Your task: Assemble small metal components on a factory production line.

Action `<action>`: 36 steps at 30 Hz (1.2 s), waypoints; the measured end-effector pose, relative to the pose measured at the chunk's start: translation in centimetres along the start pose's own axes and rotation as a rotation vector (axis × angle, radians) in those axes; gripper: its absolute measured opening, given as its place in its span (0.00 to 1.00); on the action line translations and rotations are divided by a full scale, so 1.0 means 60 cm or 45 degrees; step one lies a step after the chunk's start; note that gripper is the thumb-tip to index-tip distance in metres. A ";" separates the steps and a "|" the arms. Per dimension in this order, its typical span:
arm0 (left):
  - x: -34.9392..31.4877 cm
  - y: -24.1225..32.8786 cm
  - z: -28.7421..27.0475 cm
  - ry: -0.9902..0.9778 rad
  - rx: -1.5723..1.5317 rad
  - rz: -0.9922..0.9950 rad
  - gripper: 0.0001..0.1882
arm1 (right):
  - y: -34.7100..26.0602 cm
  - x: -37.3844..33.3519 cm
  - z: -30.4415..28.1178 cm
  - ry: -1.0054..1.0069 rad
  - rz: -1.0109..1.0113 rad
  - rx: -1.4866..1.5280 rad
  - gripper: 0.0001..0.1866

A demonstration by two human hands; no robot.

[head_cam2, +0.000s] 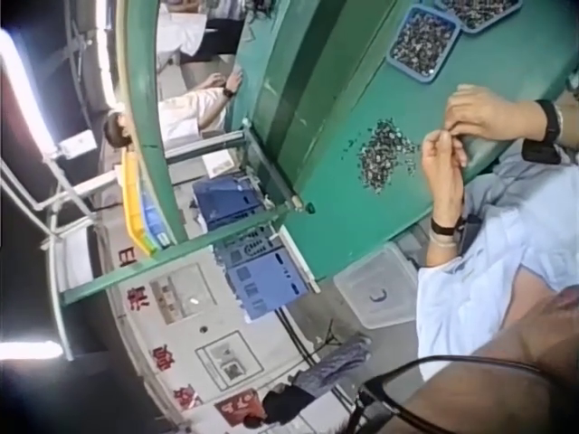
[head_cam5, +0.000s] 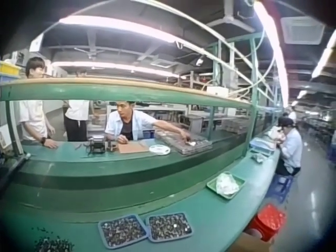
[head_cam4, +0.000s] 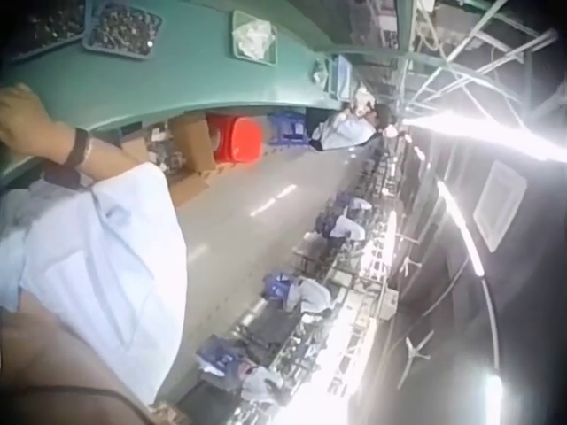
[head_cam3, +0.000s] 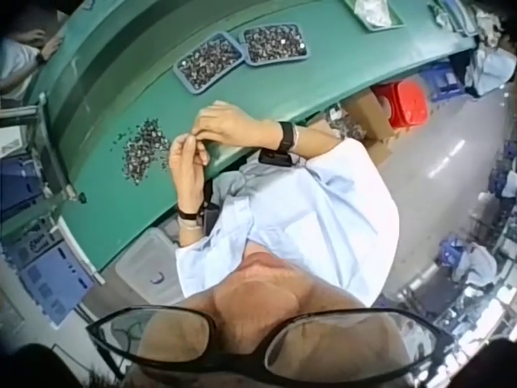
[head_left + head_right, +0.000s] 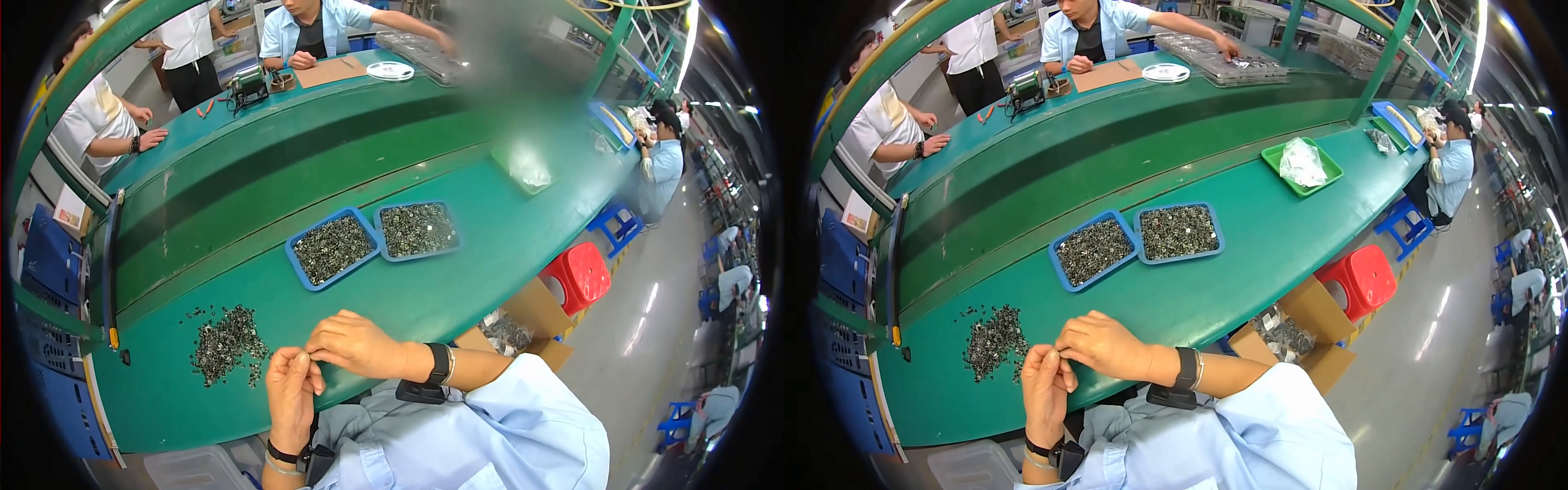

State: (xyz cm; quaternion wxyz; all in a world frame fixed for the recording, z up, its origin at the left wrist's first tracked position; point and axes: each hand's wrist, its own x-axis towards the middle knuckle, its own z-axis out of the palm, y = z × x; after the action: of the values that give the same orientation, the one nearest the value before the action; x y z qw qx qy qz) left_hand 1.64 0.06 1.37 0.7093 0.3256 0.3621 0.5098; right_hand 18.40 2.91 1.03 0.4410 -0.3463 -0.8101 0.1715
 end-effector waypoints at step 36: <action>0.000 0.002 -0.004 -0.008 -0.192 -0.096 0.08 | 0.003 0.006 0.010 -0.034 0.120 0.186 0.09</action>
State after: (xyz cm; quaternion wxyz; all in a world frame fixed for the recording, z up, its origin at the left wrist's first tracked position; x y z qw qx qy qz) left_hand 1.38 0.09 1.37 0.7516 0.2589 0.3325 0.5075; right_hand 17.84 3.31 0.80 0.4457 -0.3486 -0.7841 0.2550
